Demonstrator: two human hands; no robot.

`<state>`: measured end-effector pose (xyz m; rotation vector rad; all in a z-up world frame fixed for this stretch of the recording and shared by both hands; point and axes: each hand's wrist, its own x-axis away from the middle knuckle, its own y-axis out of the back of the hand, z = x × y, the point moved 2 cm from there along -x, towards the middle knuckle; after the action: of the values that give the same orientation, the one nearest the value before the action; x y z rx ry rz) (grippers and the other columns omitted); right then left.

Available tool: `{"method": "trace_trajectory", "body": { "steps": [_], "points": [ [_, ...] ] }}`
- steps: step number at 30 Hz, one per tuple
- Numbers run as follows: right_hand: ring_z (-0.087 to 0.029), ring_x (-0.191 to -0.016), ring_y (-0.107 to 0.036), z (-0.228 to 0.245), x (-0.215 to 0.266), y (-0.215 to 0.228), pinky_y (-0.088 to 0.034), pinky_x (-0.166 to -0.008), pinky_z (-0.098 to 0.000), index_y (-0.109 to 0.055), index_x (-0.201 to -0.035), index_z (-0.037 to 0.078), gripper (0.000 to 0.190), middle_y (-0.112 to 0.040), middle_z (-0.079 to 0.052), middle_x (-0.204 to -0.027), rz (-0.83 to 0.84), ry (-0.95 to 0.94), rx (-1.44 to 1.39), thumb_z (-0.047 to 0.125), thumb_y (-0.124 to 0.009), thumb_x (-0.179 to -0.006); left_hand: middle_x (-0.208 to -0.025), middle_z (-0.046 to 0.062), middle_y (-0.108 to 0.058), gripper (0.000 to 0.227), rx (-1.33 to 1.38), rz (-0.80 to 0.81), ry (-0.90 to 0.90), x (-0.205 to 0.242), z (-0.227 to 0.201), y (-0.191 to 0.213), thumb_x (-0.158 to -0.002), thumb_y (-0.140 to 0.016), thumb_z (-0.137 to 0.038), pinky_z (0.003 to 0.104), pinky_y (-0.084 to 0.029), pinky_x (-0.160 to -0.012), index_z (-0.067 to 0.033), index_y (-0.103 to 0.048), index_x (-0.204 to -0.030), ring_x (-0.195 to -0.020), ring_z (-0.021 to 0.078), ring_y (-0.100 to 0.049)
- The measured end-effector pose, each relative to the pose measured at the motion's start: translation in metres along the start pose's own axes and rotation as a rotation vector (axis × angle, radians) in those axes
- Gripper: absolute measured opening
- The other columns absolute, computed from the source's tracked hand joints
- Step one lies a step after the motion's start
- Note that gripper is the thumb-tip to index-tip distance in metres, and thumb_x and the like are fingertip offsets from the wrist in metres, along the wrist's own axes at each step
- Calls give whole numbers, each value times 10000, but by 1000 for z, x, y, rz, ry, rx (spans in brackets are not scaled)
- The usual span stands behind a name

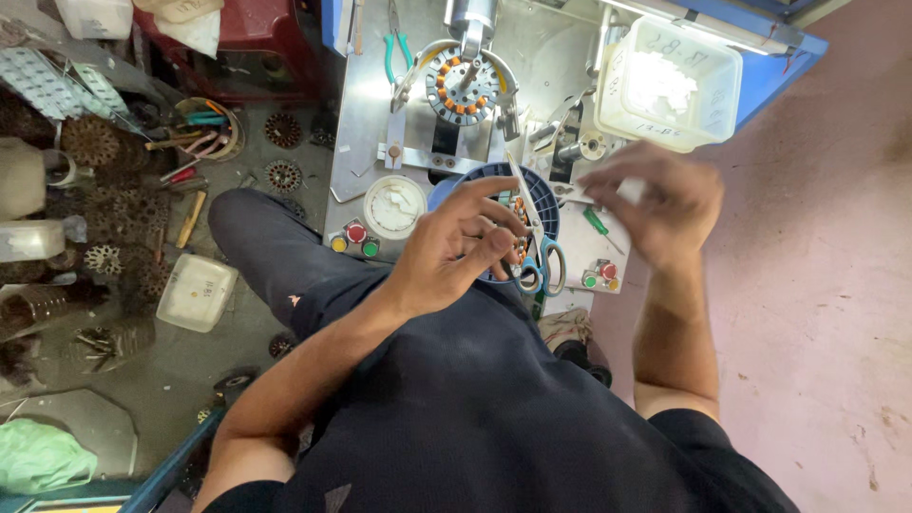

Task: The person uses scissors to cut small white plastic pieces and places them into slots on a circular electronic component mounted on a machine. The person repeatedly picks up pieces, cuts them, and inserts them into the component.

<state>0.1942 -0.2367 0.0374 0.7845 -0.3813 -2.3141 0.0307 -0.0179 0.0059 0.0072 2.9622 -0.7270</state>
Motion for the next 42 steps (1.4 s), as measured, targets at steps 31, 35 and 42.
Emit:
{"method": "trace_trajectory", "body": {
  "steps": [31, 35, 42],
  "points": [
    [-190, -731, -741, 3, 108, -51, -536, -588, -327, -648, -1165, -27, 399, -758, -114, -888, 40, -1039, 72, 193, -746, -847, -918, 104, -742, 208, -144, -280, -94, -8, -1, 4, -924, -806, -5, 236, -618, -730, 34, -725, -1111, -822, 122, -730],
    [-170, -676, -666, 22, 113, -43, -498, -580, -289, -663, -1057, -93, 453, -706, -119, -814, -25, -699, -547, 190, -900, -795, -954, 118, -759, 156, -76, -268, -170, -21, -15, 15, -960, -776, 4, 276, -674, -776, 38, -725, -1104, -844, 142, -759],
    [-69, -574, -587, 60, 101, -77, -443, -558, -230, -758, -1061, 9, 452, -664, -1, -671, 148, -646, -88, 310, -848, -737, -927, 118, -767, 139, -200, -344, -246, -29, -28, 5, -965, -778, 23, 251, -642, -722, 52, -727, -1091, -802, 135, -757]
  ]
}}
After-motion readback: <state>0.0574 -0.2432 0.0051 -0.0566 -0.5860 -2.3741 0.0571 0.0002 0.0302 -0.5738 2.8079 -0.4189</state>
